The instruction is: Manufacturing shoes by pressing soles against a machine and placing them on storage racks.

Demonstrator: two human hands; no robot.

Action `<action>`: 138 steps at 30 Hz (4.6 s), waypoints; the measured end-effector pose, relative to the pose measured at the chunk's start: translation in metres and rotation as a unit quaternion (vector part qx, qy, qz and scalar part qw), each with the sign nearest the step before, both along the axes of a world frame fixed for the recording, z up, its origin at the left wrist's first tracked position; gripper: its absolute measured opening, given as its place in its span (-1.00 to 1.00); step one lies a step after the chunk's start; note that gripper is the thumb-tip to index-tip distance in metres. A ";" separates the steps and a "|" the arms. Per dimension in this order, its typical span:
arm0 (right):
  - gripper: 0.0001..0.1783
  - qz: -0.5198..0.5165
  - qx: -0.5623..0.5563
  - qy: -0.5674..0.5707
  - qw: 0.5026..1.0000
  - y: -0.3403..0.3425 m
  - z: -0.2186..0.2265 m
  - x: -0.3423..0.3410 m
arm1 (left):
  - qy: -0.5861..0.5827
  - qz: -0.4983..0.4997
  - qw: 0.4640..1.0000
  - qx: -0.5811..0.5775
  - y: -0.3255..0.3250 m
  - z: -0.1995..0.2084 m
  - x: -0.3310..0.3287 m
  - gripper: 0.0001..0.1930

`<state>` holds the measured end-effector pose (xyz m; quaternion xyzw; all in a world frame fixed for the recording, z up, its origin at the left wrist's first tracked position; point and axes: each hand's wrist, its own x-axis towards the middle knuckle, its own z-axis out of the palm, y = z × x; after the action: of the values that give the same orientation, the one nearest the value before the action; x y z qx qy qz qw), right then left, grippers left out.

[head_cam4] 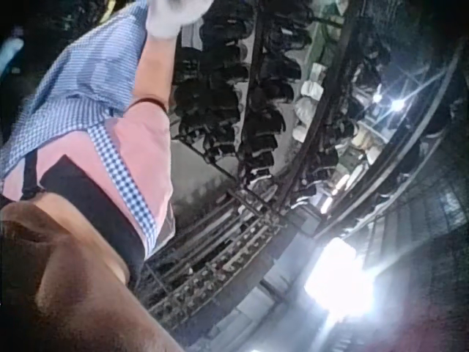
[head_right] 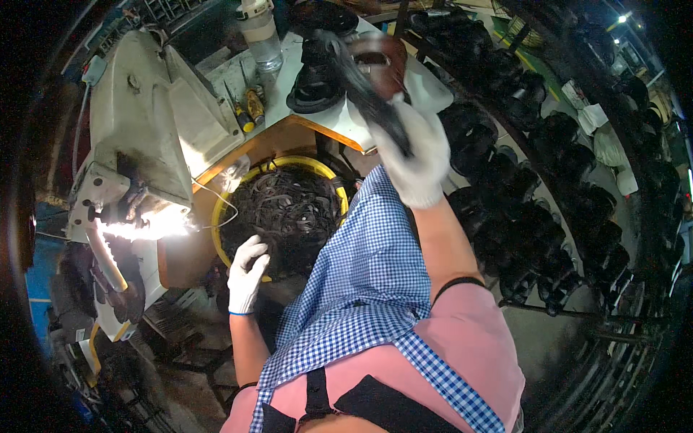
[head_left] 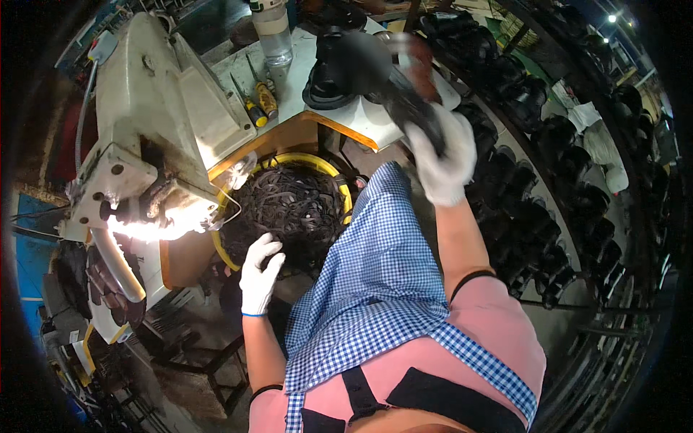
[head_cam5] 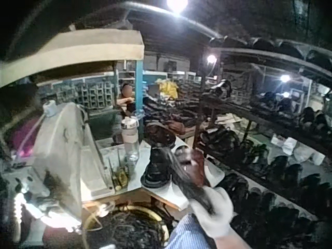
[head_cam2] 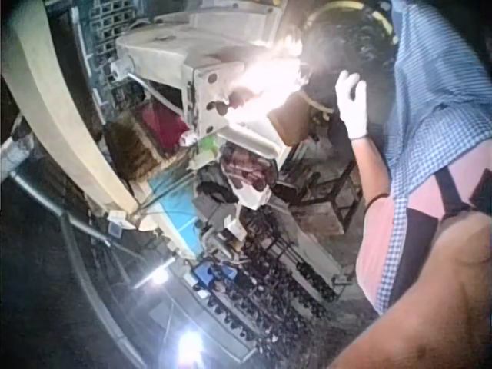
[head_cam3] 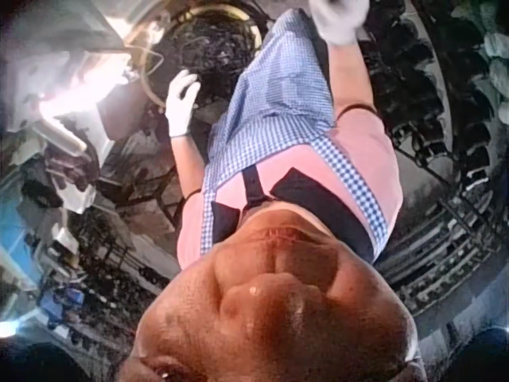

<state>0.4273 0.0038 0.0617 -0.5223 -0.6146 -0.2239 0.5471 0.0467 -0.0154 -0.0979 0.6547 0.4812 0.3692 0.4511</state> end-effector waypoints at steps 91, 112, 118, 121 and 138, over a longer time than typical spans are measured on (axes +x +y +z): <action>-0.54 -0.305 -0.667 0.227 0.641 0.098 -0.465 0.199 | -0.028 0.125 0.914 -0.386 -0.019 -0.067 0.046 -0.81; -0.70 -0.032 -0.336 0.529 0.779 -0.079 -0.255 0.073 | 0.235 0.034 0.971 0.013 -0.014 -0.025 0.019 -0.60; -0.86 0.235 -0.340 0.394 0.821 -0.047 -0.176 -0.024 | 0.159 0.200 0.966 -0.039 -0.027 0.015 -0.014 -0.75; -0.86 0.329 -0.370 0.263 0.828 -0.036 -0.168 -0.073 | 0.115 0.301 0.937 0.133 -0.038 0.030 -0.049 -0.41; -0.78 0.495 -0.354 0.083 0.789 -0.052 -0.114 -0.192 | 0.374 0.347 0.714 0.480 -0.031 0.138 -0.201 -0.73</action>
<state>0.2352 -0.0480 -0.0528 -0.3202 -0.7776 0.3546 0.4086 -0.1544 -0.0463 0.0403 0.6548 0.5622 0.4062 -0.3002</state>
